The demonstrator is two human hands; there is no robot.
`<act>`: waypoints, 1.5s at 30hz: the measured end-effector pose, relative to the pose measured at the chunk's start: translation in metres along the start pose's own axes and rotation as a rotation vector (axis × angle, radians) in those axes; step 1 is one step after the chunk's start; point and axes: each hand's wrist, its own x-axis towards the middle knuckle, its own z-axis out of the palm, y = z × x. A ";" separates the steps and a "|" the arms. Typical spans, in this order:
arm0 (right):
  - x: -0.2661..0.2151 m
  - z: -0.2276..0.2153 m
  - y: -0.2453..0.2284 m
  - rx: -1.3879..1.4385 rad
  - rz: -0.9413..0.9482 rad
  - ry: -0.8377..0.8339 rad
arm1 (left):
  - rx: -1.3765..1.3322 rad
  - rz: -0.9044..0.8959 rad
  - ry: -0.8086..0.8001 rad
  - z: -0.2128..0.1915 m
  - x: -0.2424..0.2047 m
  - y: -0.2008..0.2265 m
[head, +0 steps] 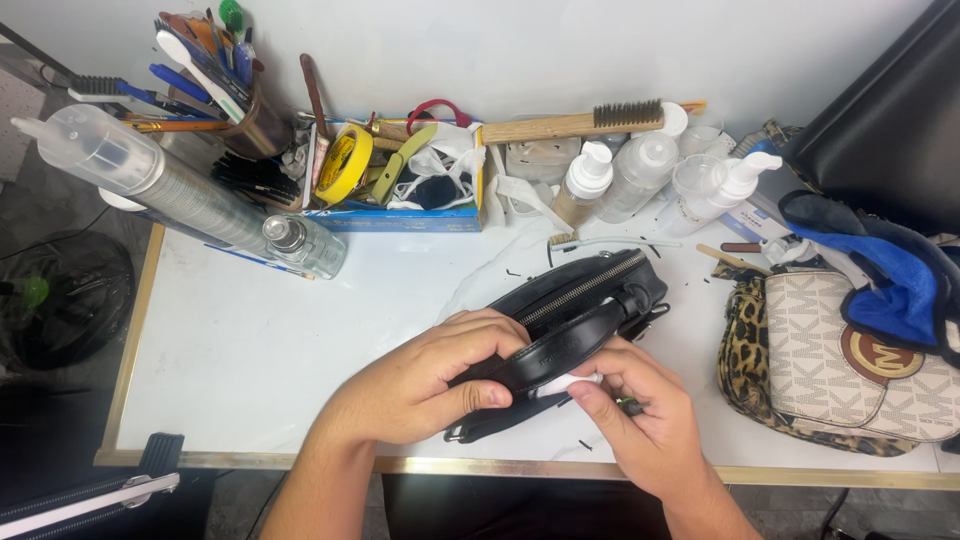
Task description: The person repairs a black checkered bag by hand, inserting small black plastic pieces into the zipper track. They then use a white tissue to wipe the bag's surface and handle, and finally inspect the zipper mechanism and the bag's exterior.
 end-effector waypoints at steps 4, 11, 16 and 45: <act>0.005 0.009 -0.014 -0.001 0.027 -0.015 | -0.153 -0.077 -0.013 -0.003 0.001 -0.006; 0.030 0.022 -0.030 -0.066 0.134 0.021 | -0.315 0.031 -0.090 -0.018 0.001 -0.015; 0.047 0.029 -0.041 -0.017 0.156 -0.040 | -0.219 0.010 -0.084 -0.024 0.003 -0.027; 0.049 0.044 -0.046 -0.260 0.168 0.080 | 0.070 -0.084 0.477 0.028 -0.007 -0.010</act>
